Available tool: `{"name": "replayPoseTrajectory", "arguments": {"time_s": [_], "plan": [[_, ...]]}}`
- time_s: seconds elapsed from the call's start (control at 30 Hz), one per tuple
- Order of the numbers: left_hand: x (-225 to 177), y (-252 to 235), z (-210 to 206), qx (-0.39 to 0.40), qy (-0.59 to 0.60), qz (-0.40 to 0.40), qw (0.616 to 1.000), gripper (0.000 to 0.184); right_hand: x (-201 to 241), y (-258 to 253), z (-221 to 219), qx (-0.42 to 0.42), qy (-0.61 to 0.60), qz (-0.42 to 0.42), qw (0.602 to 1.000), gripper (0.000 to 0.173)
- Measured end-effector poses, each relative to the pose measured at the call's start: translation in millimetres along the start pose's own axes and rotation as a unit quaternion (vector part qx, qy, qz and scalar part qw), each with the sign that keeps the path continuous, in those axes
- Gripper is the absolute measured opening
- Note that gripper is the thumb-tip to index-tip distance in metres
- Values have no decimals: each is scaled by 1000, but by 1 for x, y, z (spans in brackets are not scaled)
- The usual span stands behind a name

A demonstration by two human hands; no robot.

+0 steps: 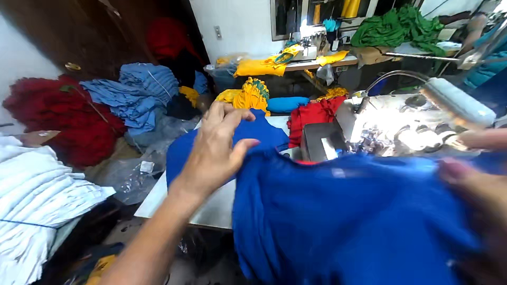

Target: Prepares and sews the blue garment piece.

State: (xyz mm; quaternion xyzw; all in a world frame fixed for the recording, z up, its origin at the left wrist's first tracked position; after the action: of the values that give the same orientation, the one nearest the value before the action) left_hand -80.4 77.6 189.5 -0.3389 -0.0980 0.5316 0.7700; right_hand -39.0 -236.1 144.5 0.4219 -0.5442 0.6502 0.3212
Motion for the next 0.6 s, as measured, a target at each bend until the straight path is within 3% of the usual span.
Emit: {"name": "replayPoseTrajectory", "arguments": {"time_s": [0.07, 0.17, 0.2, 0.3, 0.4, 0.47, 0.5, 0.53, 0.6], "plan": [[-41, 29, -26, -60, 102, 76, 990, 36, -23, 4, -38, 32, -61, -34, 997, 29], [-90, 91, -107, -57, 241, 142, 958, 68, -35, 13, -74, 81, -80, -108, 988, 21], [-91, 107, -130, -62, 250, 178, 950, 66, -35, 13, -78, 104, -76, -94, 987, 15], [-68, 134, -154, -119, 357, 262, 889, 22, -33, 14, -75, 152, -20, -48, 987, 10], [-53, 129, -153, -94, 536, 287, 789, 14, -31, 15, -69, 170, 63, 16, 983, 38], [-53, 115, -150, -51, 626, 288, 723, 12, -26, 14, -64, 103, 196, 130, 966, 38], [-53, 103, -137, -25, 617, 278, 736, 12, -25, 15, -60, 62, 272, 177, 944, 32], [-50, 88, -114, -12, 567, 262, 781, 12, -25, 17, -54, 32, 341, 206, 917, 27], [-41, 53, -54, 13, 379, 184, 907, 17, -33, 24, -40, 15, 437, 204, 876, 21]]}}
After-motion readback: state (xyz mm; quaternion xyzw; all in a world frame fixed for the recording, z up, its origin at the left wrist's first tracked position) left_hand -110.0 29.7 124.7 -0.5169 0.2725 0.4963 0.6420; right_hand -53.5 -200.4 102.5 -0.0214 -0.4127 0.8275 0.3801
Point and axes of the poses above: each hand's wrist, its own y-axis away from the middle knuckle, its own z-axis out of the back of the hand, x = y × z, the point moved 9 cm from there along -y, towards the middle knuckle, and after that the axes turned 3 degrees about x, right-handed, at the moved point
